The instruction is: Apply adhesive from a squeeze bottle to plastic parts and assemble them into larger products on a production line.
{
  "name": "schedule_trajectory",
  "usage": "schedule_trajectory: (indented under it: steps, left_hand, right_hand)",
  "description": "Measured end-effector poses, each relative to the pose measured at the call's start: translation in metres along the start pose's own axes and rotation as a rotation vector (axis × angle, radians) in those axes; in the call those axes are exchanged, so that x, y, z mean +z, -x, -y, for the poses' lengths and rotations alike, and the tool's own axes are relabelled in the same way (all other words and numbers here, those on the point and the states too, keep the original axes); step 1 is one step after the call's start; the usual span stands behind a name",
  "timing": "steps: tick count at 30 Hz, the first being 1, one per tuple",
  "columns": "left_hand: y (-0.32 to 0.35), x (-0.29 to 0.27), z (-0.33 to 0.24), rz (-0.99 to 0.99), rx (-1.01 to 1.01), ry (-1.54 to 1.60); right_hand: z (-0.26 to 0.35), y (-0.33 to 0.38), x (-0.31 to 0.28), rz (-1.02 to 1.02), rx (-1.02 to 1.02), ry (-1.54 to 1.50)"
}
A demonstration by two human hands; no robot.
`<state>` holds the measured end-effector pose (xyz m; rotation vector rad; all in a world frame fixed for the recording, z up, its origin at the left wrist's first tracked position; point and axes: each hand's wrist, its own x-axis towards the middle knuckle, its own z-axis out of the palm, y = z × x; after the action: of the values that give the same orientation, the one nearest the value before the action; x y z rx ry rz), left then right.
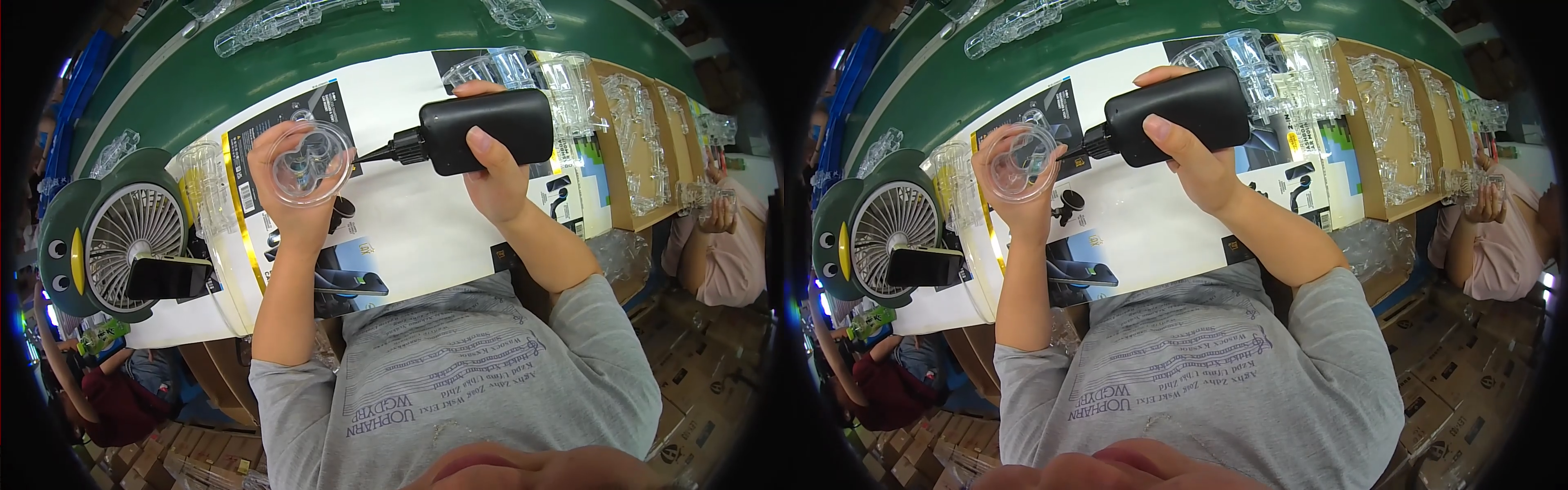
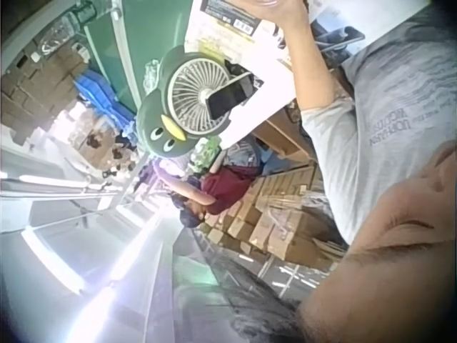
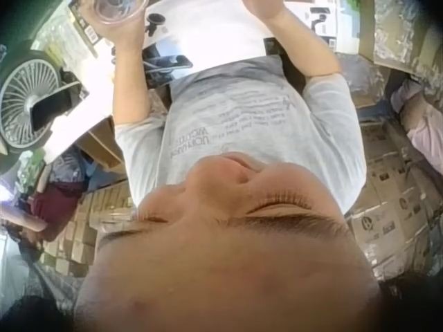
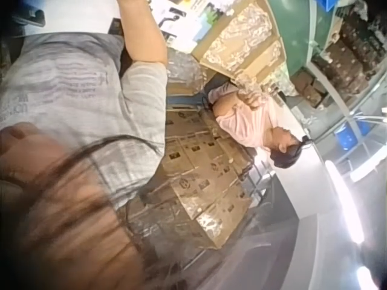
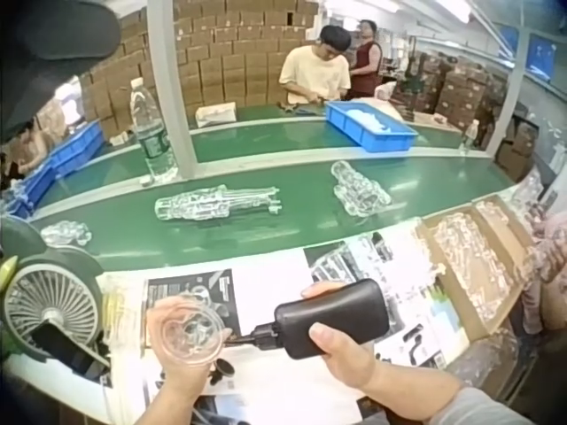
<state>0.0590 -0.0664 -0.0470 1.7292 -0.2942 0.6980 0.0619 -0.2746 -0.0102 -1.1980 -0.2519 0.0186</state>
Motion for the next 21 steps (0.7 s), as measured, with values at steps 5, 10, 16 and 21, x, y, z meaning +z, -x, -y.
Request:
schedule_trajectory:
  steps: [5, 10, 16, 21]
  left_hand:
    - [-0.0002, -0.0003, -0.0005, 0.008, 0.027, -0.025]
    - [0.0005, -0.0004, -0.002, 0.021, 0.032, -0.038]
    - [-0.0004, 0.0001, -0.0046, 0.024, 0.002, -0.052]
    - [-0.0027, -0.0005, -0.0064, 0.066, 0.006, -0.132]
  right_hand:
    - [-0.0006, -0.0004, 0.0011, -0.023, -0.035, -0.051]
    - [-0.0002, -0.0012, -0.0023, -0.017, -0.034, -0.045]
    - [0.0015, -0.0022, -0.0032, -0.029, -0.046, -0.042]
    - [-0.0014, -0.0055, -0.0008, -0.07, -0.146, -0.055]
